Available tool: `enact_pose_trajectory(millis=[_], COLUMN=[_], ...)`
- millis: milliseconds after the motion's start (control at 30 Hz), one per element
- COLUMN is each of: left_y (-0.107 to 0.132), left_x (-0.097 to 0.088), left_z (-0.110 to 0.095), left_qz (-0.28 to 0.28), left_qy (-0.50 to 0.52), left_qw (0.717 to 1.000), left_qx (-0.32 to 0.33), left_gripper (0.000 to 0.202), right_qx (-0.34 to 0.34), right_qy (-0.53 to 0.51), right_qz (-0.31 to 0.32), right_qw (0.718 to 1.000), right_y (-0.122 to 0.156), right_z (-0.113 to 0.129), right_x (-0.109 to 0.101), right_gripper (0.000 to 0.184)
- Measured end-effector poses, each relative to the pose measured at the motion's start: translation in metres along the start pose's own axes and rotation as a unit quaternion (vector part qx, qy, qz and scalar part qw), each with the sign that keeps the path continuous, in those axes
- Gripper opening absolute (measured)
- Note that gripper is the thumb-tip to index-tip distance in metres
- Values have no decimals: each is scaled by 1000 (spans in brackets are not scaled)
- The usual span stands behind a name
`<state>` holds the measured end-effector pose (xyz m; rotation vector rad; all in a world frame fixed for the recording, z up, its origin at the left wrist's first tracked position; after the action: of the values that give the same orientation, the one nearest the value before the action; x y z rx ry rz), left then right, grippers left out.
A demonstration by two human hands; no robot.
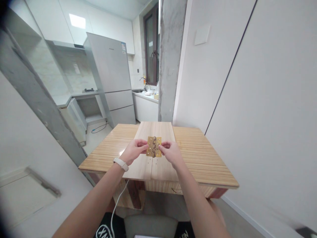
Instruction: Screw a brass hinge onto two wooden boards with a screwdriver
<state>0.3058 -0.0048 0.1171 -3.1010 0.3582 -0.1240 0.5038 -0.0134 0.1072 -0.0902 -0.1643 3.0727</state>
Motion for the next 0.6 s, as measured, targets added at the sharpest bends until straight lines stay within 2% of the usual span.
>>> enact_pose_trajectory(millis=[133,267,400,600], left_y=[-9,-18,-26,-27], left_x=[-6,-14,-21,-23], left_z=[49,84,94,86], left_qz=[-30,-53,-50,-55], left_qy=[-31,-111,-196,-299], left_qw=[998,990,978,953], left_qx=[-49,-63,-55,-2], left_gripper=[25,20,11,5], right_qx=[55,54,41,33], right_qy=[89,192,242,339], right_qz=[-6,-30,-33,-30], right_qw=[995,979,969,940], right_y=[-3,-5,-9,-11], right_z=[-48,-72,-80,-81], right_x=[9,14,18,17], right_gripper=[22,18,13,12])
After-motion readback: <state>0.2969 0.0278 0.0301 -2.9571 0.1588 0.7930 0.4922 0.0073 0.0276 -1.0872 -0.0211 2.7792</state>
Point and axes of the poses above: each hand's wrist, its own y-axis away from the middle knuckle, its own x-axis out of the palm, z = x × y, the point moved 6 cm from there along -y, towards the middle knuckle, and after that the axes turned 2 degrees about -y, right-handed, at the moved point
